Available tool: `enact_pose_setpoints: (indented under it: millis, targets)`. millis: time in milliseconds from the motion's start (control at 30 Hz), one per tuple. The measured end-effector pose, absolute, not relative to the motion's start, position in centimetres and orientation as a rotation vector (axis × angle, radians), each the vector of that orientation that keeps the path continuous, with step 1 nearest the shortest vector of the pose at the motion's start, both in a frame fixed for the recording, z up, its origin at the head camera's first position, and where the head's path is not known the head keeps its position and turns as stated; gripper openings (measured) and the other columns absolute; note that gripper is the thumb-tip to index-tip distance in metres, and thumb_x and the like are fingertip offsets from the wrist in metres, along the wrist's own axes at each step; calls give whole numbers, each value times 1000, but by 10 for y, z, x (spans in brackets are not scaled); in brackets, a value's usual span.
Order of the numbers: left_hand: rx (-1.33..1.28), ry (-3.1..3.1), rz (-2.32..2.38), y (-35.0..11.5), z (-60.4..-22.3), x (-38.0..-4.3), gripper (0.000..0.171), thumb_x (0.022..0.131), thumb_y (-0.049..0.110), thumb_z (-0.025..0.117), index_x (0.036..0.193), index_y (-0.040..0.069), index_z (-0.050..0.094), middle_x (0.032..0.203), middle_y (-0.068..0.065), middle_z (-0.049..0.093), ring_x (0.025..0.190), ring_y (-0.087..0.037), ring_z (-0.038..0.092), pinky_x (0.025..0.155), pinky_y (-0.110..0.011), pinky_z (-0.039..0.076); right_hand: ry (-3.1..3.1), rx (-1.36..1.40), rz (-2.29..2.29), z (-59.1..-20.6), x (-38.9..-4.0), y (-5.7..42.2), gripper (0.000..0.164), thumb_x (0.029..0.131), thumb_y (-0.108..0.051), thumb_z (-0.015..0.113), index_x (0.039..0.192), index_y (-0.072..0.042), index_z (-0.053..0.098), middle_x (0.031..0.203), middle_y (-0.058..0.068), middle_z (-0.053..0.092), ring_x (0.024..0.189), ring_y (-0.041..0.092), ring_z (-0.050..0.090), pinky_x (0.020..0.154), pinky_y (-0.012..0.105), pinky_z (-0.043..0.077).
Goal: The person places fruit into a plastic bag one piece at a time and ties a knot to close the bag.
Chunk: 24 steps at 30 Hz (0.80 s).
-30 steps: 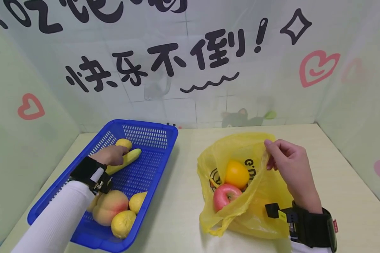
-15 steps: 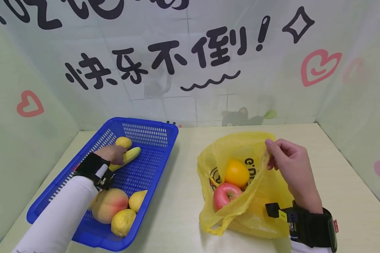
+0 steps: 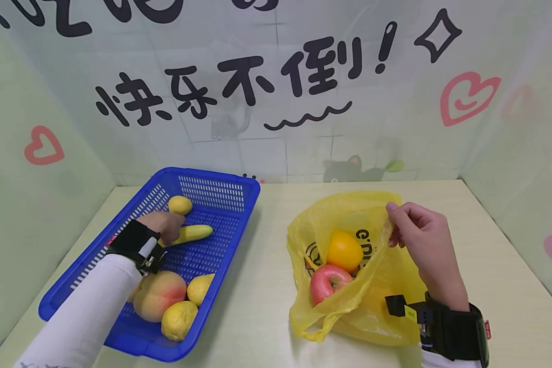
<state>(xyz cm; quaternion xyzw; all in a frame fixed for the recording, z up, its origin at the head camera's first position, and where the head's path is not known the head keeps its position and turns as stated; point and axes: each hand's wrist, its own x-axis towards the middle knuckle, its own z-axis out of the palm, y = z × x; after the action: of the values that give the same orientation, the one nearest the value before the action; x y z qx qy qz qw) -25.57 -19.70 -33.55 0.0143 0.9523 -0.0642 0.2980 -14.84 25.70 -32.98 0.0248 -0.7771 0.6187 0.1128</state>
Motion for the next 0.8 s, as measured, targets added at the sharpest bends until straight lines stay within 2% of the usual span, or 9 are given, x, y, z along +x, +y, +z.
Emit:
enact_pose_setpoints:
  millis: [200, 300, 433, 500, 667, 800]
  targets:
    - [42, 2530, -165, -194, -334, -257, 16, 85, -1, 58, 100, 4, 59, 85, -9, 47, 81, -23, 47, 74, -35, 44, -2283, 58, 1811, -331, -148, 257, 24, 98, -23, 60, 81, -6, 65, 63, -2, 59, 57, 16, 53, 54, 23, 45]
    - [32, 2541, -127, -193, -333, -256, 26, 88, 1, 57, 114, 1, 55, 86, -9, 47, 82, -24, 48, 74, -35, 45, -2282, 54, 1806, -332, -149, 257, 24, 98, -22, 61, 81, -6, 65, 63, -2, 59, 56, 16, 53, 54, 22, 46]
    - [14, 2552, -64, -195, -333, -253, 46, 91, 5, 54, 135, 1, 42, 93, -12, 47, 88, -27, 49, 83, -42, 46, -2289, 59, 1802, -333, -149, 256, 24, 98, -22, 60, 82, -6, 65, 64, -2, 59, 57, 16, 53, 54, 22, 46]
    - [41, 2561, -35, -198, -332, -251, 46, 91, 6, 55, 134, 2, 41, 94, -13, 48, 89, -28, 50, 85, -44, 46, -2296, 57, 1794, -333, -149, 256, 24, 98, -23, 60, 82, -6, 65, 64, -2, 59, 57, 16, 53, 54, 22, 46]
    - [156, 2615, 77, -206, -329, -245, 40, 90, 5, 59, 127, 4, 44, 94, -16, 49, 86, -29, 51, 80, -40, 47, -2310, 45, 1774, -333, -149, 256, 24, 98, -23, 60, 81, -6, 65, 64, -2, 59, 57, 16, 53, 54, 22, 46]
    - [266, 2696, 86, -211, -325, -240, 42, 91, 7, 61, 130, 4, 47, 102, -22, 49, 88, -31, 52, 79, -42, 49, -2327, 48, 1762, -332, -150, 256, 24, 99, -24, 59, 83, -7, 66, 65, -3, 60, 58, 15, 53, 55, 22, 45]
